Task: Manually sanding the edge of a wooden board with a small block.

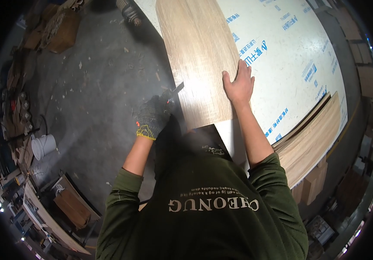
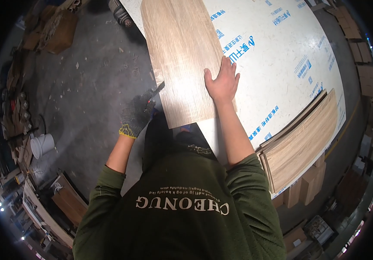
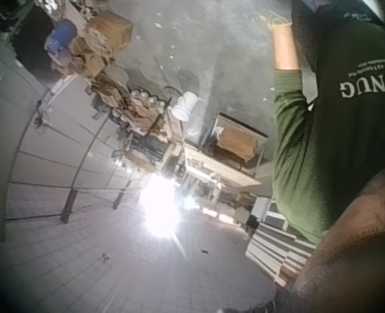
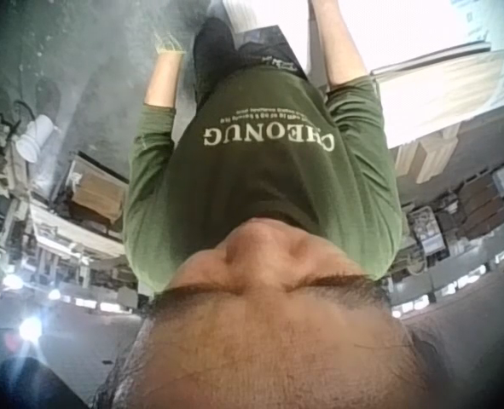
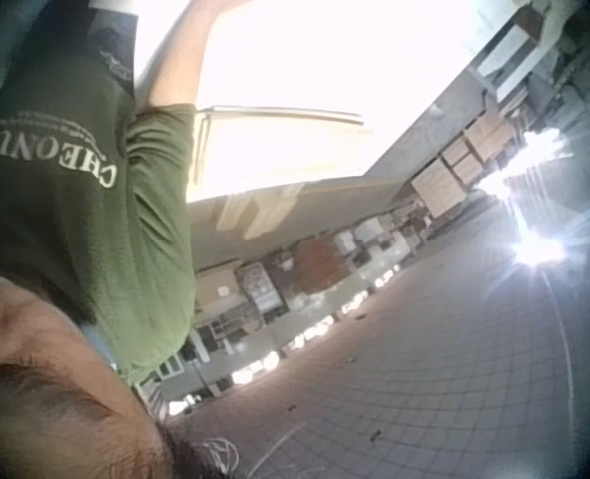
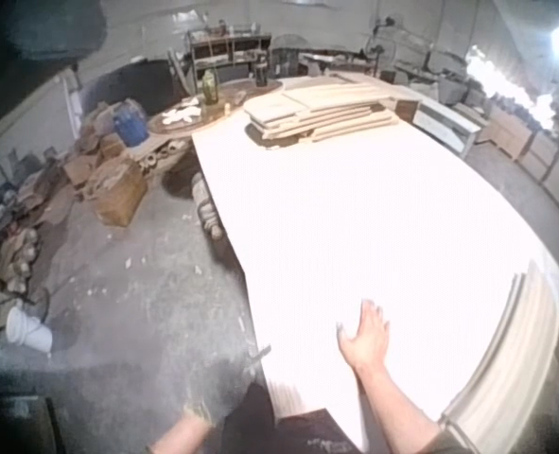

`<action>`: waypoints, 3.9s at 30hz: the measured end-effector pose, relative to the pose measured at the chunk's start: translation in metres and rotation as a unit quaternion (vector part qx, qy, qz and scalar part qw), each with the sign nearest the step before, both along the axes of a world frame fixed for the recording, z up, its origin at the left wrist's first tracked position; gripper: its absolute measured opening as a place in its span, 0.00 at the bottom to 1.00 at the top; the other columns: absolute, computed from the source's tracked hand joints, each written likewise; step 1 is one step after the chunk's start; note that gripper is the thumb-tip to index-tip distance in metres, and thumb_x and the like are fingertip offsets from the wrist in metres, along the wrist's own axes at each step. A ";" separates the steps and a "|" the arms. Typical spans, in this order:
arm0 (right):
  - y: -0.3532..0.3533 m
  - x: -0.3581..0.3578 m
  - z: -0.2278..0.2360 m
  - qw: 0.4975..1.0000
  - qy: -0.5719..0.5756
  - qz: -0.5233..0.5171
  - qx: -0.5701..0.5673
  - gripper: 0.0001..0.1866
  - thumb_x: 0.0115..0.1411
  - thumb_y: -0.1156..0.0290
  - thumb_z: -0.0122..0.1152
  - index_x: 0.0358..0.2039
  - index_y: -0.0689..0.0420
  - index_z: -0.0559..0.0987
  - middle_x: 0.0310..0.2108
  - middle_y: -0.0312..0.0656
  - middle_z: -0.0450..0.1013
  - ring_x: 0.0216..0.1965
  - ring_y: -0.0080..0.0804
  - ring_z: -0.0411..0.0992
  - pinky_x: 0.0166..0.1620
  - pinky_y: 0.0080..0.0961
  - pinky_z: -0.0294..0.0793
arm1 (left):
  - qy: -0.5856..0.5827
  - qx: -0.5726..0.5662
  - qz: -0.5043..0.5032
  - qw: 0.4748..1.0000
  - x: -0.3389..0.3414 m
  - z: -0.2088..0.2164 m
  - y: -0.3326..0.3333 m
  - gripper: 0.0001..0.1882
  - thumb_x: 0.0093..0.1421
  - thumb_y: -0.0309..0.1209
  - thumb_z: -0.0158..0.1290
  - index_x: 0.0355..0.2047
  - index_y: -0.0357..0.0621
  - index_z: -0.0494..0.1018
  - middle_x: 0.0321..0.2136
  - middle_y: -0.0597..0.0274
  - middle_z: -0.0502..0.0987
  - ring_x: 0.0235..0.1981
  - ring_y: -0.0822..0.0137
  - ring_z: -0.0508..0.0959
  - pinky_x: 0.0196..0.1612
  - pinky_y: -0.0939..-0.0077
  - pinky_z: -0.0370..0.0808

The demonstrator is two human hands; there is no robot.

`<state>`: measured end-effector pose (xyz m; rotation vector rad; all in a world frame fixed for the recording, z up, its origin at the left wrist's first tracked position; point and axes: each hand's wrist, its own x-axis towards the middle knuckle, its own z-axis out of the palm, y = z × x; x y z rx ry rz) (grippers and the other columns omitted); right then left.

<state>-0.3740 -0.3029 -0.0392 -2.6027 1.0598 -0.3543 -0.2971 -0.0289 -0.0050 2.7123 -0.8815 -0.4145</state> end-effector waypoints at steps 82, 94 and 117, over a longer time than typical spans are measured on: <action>0.002 0.001 0.001 1.000 0.019 -0.012 0.002 0.42 0.54 0.50 0.58 0.65 0.58 0.59 0.66 0.49 0.56 0.69 0.48 0.49 0.68 0.50 0.47 | 0.016 -0.028 -0.061 0.998 -0.056 -0.012 0.025 0.21 0.57 0.40 0.54 0.51 0.51 0.74 0.31 0.49 0.78 0.31 0.51 0.79 0.35 0.55 0.74; 0.049 -0.004 -0.011 0.969 0.132 0.194 -0.077 0.47 0.57 0.39 0.52 0.70 0.49 0.51 0.72 0.49 0.41 0.72 0.50 0.36 0.67 0.63 0.35 | -0.019 -0.209 0.179 0.961 0.053 -0.055 0.005 0.21 0.64 0.45 0.49 0.44 0.38 0.75 0.29 0.47 0.77 0.31 0.53 0.78 0.35 0.63 0.72; 0.075 -0.131 0.025 0.935 0.150 0.321 0.027 0.47 0.55 0.48 0.60 0.67 0.61 0.54 0.70 0.51 0.45 0.71 0.48 0.42 0.69 0.54 0.40 | 0.151 -0.349 0.183 0.907 -0.081 -0.095 0.044 0.21 0.57 0.31 0.58 0.51 0.39 0.73 0.30 0.62 0.78 0.28 0.75 0.76 0.29 0.79 0.73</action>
